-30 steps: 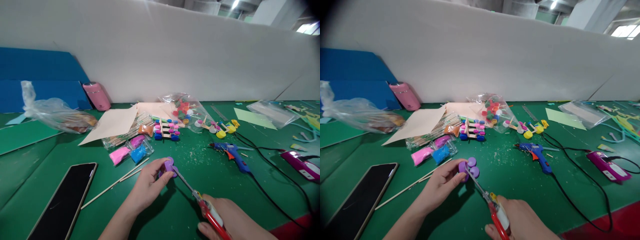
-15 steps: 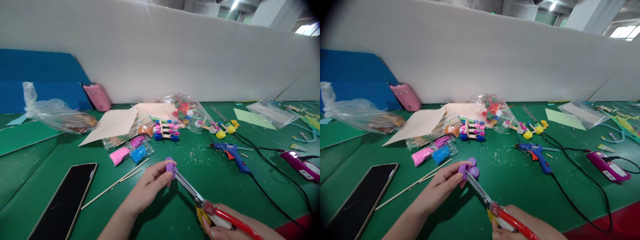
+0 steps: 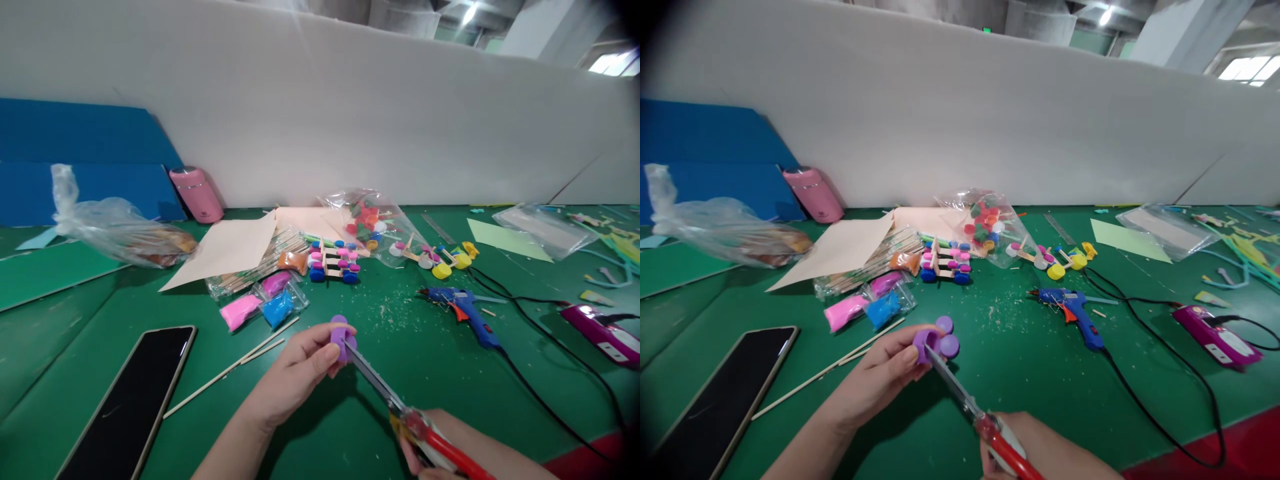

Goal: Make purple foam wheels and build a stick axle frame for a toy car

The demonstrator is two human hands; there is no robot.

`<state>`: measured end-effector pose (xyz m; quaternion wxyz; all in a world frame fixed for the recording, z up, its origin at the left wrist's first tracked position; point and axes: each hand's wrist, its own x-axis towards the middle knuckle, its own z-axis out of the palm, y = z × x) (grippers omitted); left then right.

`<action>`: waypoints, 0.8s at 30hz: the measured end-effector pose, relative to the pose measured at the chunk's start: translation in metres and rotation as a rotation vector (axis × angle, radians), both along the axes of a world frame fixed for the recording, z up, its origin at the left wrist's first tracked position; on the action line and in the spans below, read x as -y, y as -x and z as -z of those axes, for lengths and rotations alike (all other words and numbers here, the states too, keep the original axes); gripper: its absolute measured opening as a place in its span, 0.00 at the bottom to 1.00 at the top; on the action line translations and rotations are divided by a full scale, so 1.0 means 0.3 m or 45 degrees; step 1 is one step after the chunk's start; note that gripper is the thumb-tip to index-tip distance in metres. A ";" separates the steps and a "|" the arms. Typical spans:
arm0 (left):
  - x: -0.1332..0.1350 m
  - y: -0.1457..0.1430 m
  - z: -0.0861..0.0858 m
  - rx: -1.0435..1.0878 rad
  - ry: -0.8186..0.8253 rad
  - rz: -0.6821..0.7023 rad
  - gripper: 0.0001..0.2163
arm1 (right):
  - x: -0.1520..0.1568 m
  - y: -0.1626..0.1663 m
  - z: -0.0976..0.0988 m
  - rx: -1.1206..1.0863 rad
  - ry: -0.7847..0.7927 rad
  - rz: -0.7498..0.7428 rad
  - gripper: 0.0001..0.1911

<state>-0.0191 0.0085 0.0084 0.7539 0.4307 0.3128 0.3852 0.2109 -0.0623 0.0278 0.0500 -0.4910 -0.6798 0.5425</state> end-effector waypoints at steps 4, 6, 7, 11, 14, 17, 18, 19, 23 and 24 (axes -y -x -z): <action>-0.002 -0.002 -0.002 -0.199 -0.159 -0.067 0.15 | -0.021 0.032 -0.015 0.111 -0.152 -0.062 0.14; 0.000 -0.004 -0.007 -0.256 -0.198 -0.060 0.15 | -0.021 0.039 -0.018 0.195 -0.193 -0.080 0.13; 0.000 -0.005 -0.010 -0.279 -0.217 -0.056 0.15 | -0.020 0.040 -0.019 0.230 -0.203 -0.079 0.14; 0.002 -0.009 -0.015 -0.354 -0.308 -0.067 0.14 | -0.019 0.042 -0.009 0.303 -0.234 -0.061 0.16; 0.001 -0.011 -0.012 -0.372 -0.325 -0.061 0.13 | -0.018 0.040 0.013 0.319 -0.233 -0.097 0.18; -0.001 -0.014 -0.013 -0.374 -0.317 -0.061 0.11 | -0.012 0.034 0.035 0.308 -0.258 -0.077 0.19; -0.002 -0.015 -0.015 -0.381 -0.317 -0.067 0.11 | -0.009 0.032 0.039 0.301 -0.260 -0.066 0.19; -0.002 -0.016 -0.018 -0.392 -0.317 -0.075 0.10 | -0.006 0.030 0.041 0.292 -0.257 -0.054 0.19; -0.003 -0.020 -0.031 -0.409 -0.305 -0.122 0.10 | -0.002 0.028 0.029 0.248 -0.208 -0.055 0.14; -0.004 -0.021 -0.033 -0.400 -0.299 -0.130 0.10 | -0.003 0.028 0.022 0.247 -0.204 -0.063 0.13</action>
